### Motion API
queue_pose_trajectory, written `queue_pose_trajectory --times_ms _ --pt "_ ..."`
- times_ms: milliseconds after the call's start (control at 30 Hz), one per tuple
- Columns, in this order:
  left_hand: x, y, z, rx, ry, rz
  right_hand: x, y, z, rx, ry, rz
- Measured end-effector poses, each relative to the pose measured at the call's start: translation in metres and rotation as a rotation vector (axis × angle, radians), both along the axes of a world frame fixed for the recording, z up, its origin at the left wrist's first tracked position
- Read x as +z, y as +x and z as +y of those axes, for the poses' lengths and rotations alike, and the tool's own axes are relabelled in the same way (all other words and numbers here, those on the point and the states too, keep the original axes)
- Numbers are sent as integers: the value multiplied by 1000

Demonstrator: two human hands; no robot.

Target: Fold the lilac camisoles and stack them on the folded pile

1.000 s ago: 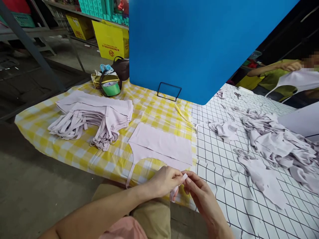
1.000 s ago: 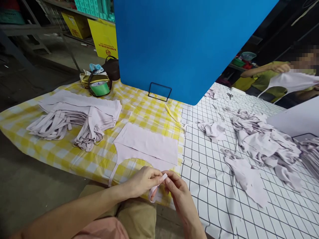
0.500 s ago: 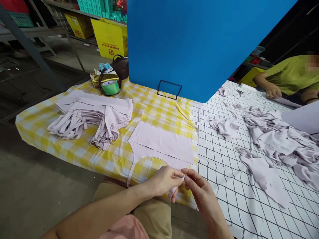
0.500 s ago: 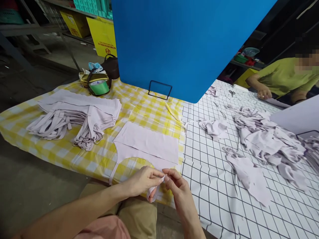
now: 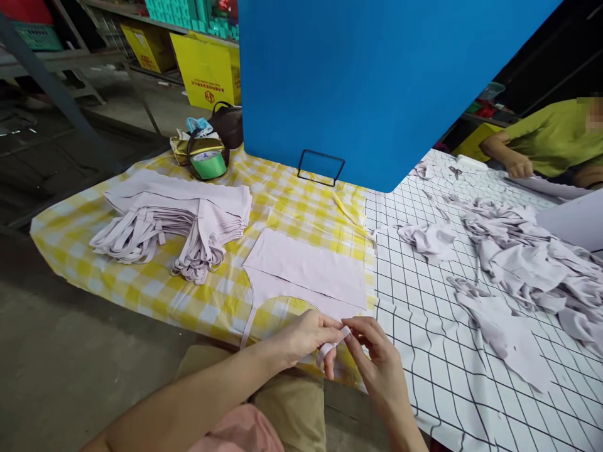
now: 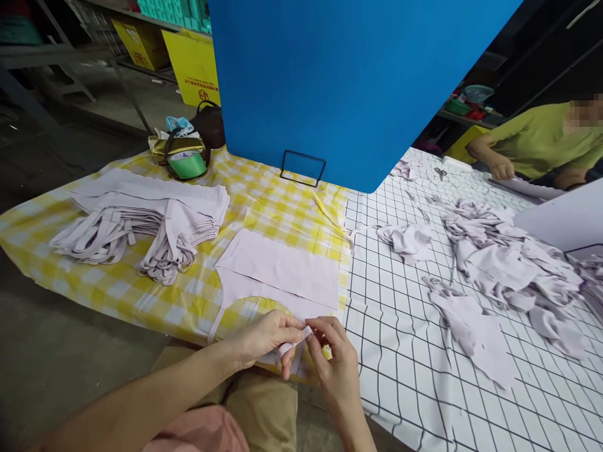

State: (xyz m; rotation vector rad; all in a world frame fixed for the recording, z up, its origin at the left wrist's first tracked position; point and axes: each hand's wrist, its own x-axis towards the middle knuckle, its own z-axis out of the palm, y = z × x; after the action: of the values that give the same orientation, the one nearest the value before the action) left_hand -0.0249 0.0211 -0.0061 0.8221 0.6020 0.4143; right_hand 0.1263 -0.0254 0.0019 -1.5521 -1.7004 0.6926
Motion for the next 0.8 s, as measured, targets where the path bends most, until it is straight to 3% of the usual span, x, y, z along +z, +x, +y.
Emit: queue_pose_trajectory --times_ms 300,567,800 --pt "-3 -1 1 15 16 9 -10 -6 -2 -6 261 -277" --pt "-4 -2 1 43 -14 33 -13 -4 -2 -19 191 -269" --pt "-8 -3 2 68 -123 -66 -16 -2 -2 -39 258 -291"
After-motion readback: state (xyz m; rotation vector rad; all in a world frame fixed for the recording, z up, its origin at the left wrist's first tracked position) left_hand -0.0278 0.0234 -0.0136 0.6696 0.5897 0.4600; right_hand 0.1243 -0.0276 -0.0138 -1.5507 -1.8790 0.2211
